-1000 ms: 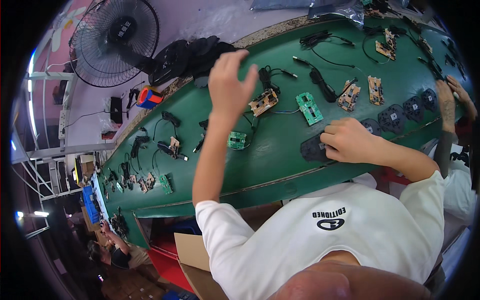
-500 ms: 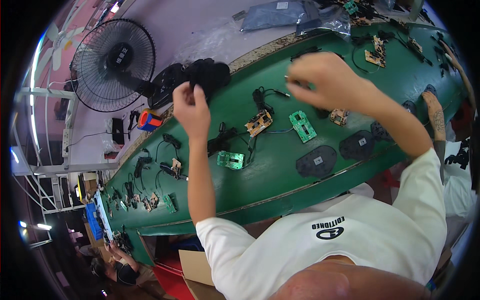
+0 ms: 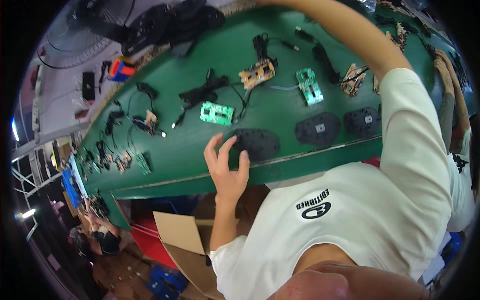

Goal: The person assembles electronic computer mice components by hand, combining PCB boards, computer mouse shells, electronic components, and cables on an assembly line.

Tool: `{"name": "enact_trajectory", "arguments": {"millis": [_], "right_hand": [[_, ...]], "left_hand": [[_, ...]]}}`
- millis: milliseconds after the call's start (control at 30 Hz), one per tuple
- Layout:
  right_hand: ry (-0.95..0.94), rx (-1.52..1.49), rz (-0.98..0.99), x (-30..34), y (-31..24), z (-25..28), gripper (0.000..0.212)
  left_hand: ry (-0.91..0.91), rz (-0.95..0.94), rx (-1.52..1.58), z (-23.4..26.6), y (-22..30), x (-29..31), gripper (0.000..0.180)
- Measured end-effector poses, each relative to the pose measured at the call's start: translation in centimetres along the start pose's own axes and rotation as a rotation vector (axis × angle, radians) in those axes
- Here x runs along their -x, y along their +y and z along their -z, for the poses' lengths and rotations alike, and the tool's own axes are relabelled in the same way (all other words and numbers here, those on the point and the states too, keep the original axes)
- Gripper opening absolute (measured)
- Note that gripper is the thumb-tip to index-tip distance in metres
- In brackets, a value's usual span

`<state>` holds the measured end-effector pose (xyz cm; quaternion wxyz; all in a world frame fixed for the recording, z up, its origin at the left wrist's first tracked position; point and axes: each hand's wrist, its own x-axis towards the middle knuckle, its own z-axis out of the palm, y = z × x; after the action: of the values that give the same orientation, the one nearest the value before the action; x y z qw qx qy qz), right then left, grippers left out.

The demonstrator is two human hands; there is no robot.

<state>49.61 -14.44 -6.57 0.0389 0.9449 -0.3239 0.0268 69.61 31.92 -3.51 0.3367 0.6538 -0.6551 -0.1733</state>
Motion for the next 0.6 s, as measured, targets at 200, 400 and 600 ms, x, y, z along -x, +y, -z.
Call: {"name": "enact_trajectory", "arguments": {"millis": [200, 400, 600], "right_hand": [[0.135, 0.02, 0.027, 1.5, 1.6, 1.0, 0.015], [0.032, -0.019, -0.199, 3.2, 1.5, 2.2, 0.017], [0.119, -0.139, -0.36, 5.9, 3.1, 1.7, 0.019]], "left_hand": [[-0.446, -0.396, -0.128, -0.4, 1.1, -4.3, 0.065], [-0.469, -0.553, -0.095, -3.6, 1.9, -7.1, 0.063], [-0.43, -0.52, -0.061, -2.6, 2.2, -7.0, 0.073]]}}
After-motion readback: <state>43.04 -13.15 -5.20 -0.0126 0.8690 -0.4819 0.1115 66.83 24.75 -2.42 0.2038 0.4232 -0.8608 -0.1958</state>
